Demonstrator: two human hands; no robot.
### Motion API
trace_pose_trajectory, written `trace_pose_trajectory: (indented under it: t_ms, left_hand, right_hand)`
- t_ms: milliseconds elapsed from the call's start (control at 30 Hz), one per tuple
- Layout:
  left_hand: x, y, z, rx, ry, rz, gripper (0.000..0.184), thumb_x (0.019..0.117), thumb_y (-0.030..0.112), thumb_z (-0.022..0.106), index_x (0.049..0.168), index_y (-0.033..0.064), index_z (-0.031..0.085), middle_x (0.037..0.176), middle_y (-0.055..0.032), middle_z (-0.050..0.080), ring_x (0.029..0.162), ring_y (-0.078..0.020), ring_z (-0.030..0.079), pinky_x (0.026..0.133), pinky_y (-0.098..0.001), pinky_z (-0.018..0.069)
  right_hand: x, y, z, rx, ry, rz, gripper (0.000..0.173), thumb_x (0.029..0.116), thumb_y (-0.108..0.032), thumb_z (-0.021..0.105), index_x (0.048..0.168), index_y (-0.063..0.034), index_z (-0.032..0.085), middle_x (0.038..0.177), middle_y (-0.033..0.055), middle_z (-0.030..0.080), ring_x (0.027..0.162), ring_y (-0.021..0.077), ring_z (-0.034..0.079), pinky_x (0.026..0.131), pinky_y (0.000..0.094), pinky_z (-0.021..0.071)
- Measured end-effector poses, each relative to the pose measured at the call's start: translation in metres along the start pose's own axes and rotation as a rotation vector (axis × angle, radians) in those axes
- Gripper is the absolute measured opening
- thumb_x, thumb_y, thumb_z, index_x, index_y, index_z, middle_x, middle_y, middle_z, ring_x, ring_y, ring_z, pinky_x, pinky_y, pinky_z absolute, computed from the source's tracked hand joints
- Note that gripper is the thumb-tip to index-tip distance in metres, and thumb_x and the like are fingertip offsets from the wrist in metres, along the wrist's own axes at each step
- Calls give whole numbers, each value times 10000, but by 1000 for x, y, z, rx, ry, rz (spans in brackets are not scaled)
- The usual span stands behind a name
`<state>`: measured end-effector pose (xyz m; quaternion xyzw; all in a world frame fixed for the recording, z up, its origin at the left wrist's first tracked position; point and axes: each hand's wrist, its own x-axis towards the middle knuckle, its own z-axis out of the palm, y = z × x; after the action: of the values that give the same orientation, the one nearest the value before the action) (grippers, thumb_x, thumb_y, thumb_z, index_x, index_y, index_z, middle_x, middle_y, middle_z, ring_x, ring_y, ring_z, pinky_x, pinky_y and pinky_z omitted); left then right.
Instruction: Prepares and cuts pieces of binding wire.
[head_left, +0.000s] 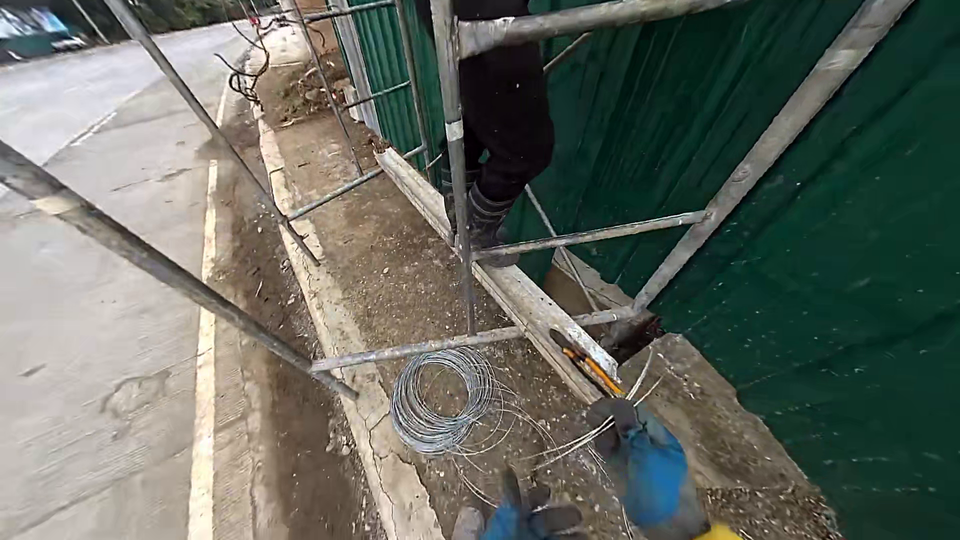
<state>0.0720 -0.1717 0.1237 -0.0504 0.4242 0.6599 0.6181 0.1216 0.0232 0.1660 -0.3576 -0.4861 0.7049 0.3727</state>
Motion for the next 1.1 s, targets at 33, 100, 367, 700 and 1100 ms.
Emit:
trace_pose_trajectory:
  t_ms: [33,100,367,700,1100]
  left_hand:
    - [15,-3,15,-181,76,79,891,1001,737,74,1525,68,340,1342,-208,624,1143,-361,658,897,-556,557]
    - [42,5,32,-554,176,295,682,1086,574,173,1397,51,480,1220,-196,680,1070,-349,689,884,-536,568]
    - [40,-11,63,-432,-159,507,469,1054,406,525,1351,43,520,1278,-225,667,1127,-406,673,887,-563,582]
    - [54,-20,95,-423,235,358,373,1130,244,338,1195,-25,589,1003,-203,733,736,-262,728,665,-384,627]
    - [46,-24,51,-356,118,330,367,1128,264,311,1036,62,603,930,-139,723,775,-253,728,713,-394,630]
  right_hand:
    - [-2,-2,-1,16,1,15,274,1095,-139,395,1077,-7,635,842,57,732,658,135,698,581,280,607]
    - [-3,-5,-9,44,-19,55,290,1110,-143,375,1083,-22,637,842,50,747,668,134,712,599,282,615]
    - [18,-6,-89,347,-197,190,404,1117,-269,335,966,-210,705,816,-39,705,683,53,653,650,231,580]
    - [-7,5,-142,339,-89,289,373,1107,-283,371,959,-207,705,888,13,729,710,96,668,633,261,574]
    - [-39,21,-134,238,80,387,372,1113,-196,334,1037,-17,651,883,136,742,677,170,690,598,293,581]
